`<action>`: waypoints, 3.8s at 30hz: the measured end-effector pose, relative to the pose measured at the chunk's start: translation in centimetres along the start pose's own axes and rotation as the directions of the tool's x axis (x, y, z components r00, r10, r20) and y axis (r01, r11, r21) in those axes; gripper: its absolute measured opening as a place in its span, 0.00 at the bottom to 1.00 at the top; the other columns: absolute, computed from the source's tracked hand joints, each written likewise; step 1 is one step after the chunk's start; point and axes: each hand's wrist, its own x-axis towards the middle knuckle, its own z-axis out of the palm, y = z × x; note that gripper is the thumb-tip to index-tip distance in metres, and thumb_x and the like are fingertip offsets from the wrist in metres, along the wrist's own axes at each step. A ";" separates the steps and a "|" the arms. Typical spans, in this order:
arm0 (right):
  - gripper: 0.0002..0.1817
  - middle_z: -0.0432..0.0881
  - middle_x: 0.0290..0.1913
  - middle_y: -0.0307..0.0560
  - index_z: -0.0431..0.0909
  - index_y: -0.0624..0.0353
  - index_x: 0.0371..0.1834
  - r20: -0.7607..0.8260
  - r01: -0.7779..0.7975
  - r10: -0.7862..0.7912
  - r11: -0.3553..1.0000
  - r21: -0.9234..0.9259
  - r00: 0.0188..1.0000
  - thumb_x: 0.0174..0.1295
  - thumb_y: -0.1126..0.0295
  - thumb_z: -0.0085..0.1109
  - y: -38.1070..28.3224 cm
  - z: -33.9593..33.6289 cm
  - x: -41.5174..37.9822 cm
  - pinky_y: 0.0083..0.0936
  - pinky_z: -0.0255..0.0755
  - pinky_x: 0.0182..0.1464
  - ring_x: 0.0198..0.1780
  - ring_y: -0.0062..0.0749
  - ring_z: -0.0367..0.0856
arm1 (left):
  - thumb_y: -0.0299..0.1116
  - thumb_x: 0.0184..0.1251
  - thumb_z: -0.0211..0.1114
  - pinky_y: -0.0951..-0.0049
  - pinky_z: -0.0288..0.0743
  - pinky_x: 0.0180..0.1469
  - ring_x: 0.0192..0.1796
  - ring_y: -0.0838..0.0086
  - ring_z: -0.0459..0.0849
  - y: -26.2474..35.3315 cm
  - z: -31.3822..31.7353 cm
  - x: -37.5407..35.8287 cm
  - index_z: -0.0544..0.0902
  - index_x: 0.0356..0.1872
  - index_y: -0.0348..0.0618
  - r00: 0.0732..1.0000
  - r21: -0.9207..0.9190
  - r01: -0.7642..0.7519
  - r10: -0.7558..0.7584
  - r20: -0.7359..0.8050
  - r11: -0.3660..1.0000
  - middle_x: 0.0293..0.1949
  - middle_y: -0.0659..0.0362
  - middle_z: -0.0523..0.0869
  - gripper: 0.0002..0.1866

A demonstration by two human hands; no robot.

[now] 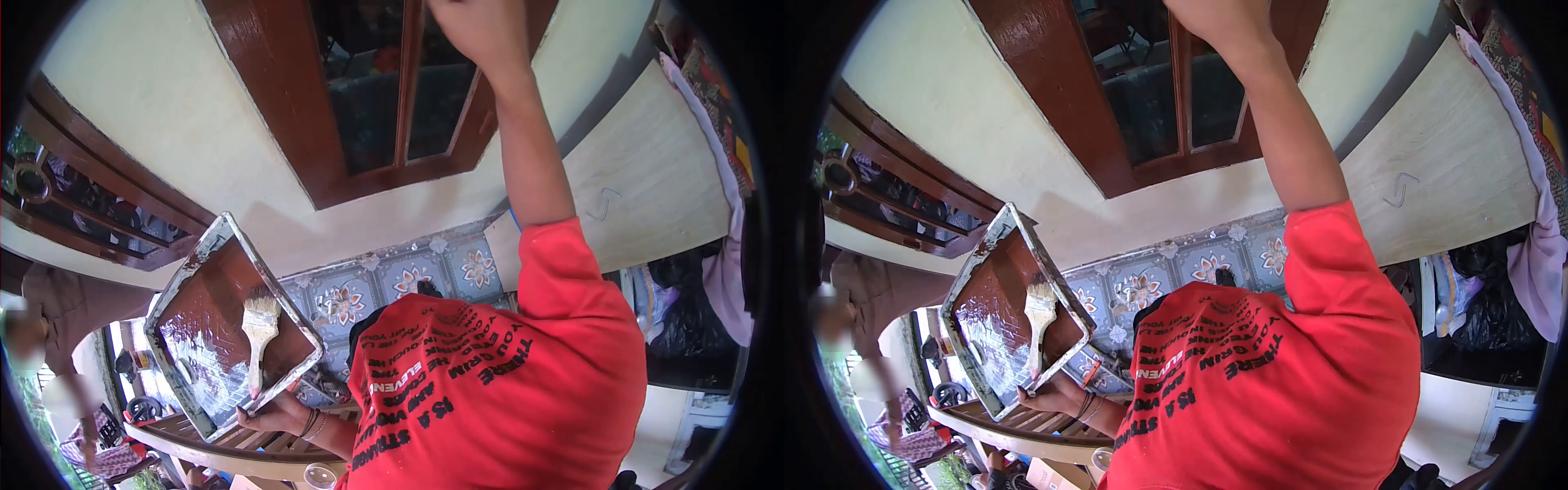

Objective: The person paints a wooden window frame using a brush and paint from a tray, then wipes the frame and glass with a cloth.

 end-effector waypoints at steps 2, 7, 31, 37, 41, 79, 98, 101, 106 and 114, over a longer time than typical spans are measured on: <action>0.07 0.78 0.29 0.60 0.78 0.64 0.32 -0.104 -0.079 0.088 0.993 0.091 0.991 0.49 0.79 0.53 -0.5 -1.4 -0.6 0.34 0.73 0.33 0.33 0.53 0.78 | 0.40 0.49 0.61 0.71 0.69 0.43 0.32 0.70 0.74 0.1 -0.2 0.3 0.67 0.27 0.39 1.000 -0.028 0.024 -0.024 0.004 0.999 0.26 0.56 0.71 0.16; 0.07 0.79 0.28 0.56 0.78 0.60 0.31 0.075 0.034 -0.028 0.996 -0.078 0.997 0.47 0.78 0.54 0.0 -0.1 -0.6 0.37 0.72 0.33 0.33 0.51 0.77 | 0.39 0.49 0.60 0.69 0.70 0.44 0.34 0.69 0.75 0.1 0.7 -0.7 0.68 0.29 0.37 0.999 -0.029 0.035 -0.034 0.022 0.999 0.28 0.54 0.72 0.16; 0.08 0.79 0.28 0.57 0.78 0.62 0.33 -0.229 0.139 -0.110 0.984 0.114 0.967 0.48 0.79 0.57 0.3 5.2 2.5 0.32 0.73 0.32 0.33 0.52 0.77 | 0.38 0.50 0.58 0.61 0.67 0.57 0.53 0.61 0.72 -0.3 0.3 -0.4 0.70 0.51 0.34 0.995 -0.084 0.006 -0.014 -0.094 0.996 0.53 0.48 0.72 0.27; 0.05 0.78 0.27 0.48 0.77 0.68 0.33 -0.253 -0.074 0.269 0.806 0.587 0.929 0.54 0.79 0.56 0.2 6.3 0.9 0.19 0.73 0.31 0.31 0.29 0.79 | 0.39 0.49 0.58 0.63 0.67 0.56 0.52 0.61 0.74 -0.2 -0.1 -0.1 0.71 0.51 0.34 0.996 -0.124 0.037 -0.047 -0.078 0.992 0.53 0.49 0.73 0.27; 0.04 0.77 0.35 0.42 0.75 0.69 0.34 -0.083 -0.182 0.553 0.407 0.895 0.829 0.58 0.78 0.56 1.4 7.5 -0.5 0.13 0.76 0.34 0.34 0.20 0.78 | 0.38 0.50 0.59 0.68 0.69 0.48 0.39 0.67 0.74 -0.3 2.1 -2.2 0.70 0.36 0.39 1.000 -0.063 0.005 -0.007 -0.030 0.998 0.37 0.54 0.73 0.16; 0.07 0.81 0.31 0.55 0.74 0.70 0.36 0.240 -0.354 0.669 0.037 0.934 0.703 0.58 0.75 0.55 7.2 4.7 -8.6 0.24 0.81 0.33 0.30 0.36 0.84 | 0.37 0.48 0.60 0.56 0.74 0.50 0.46 0.60 0.77 0.3 -2.7 1.4 0.73 0.42 0.35 0.983 -0.058 0.021 -0.010 0.181 0.998 0.43 0.47 0.76 0.21; 0.05 0.84 0.35 0.45 0.81 0.61 0.32 0.053 0.056 -0.113 0.785 0.617 0.992 0.52 0.76 0.63 -4.2 5.2 -9.4 0.20 0.75 0.38 0.36 0.29 0.83 | 0.38 0.49 0.61 0.70 0.72 0.43 0.33 0.70 0.75 0.0 -1.5 -0.6 0.70 0.30 0.42 0.992 -0.054 0.036 -0.029 0.125 0.998 0.29 0.56 0.74 0.13; 0.06 0.83 0.31 0.42 0.80 0.55 0.30 -0.228 0.077 0.034 0.884 0.462 0.973 0.48 0.76 0.61 -3.7 6.1 -9.5 0.27 0.74 0.33 0.30 0.37 0.81 | 0.39 0.49 0.61 0.69 0.74 0.40 0.29 0.72 0.76 0.2 0.3 -2.0 0.66 0.24 0.46 0.993 -0.071 0.098 -0.093 0.076 0.993 0.23 0.58 0.73 0.13; 0.04 0.80 0.27 0.54 0.77 0.61 0.31 -0.128 -0.084 0.108 0.980 0.182 0.986 0.52 0.77 0.58 -4.5 6.5 -4.3 0.27 0.75 0.30 0.29 0.44 0.81 | 0.39 0.50 0.60 0.71 0.74 0.38 0.28 0.73 0.75 0.3 -0.6 -0.9 0.67 0.22 0.46 0.984 -0.089 0.121 -0.108 0.140 0.989 0.23 0.59 0.72 0.12; 0.06 0.78 0.27 0.56 0.78 0.61 0.32 -0.169 0.027 0.013 0.972 0.234 0.985 0.49 0.75 0.60 -2.3 6.4 -3.5 0.32 0.73 0.32 0.33 0.50 0.79 | 0.40 0.48 0.60 0.70 0.71 0.41 0.31 0.70 0.75 -0.2 -0.6 -0.7 0.67 0.24 0.44 0.992 -0.061 0.085 -0.078 0.098 0.995 0.25 0.57 0.72 0.13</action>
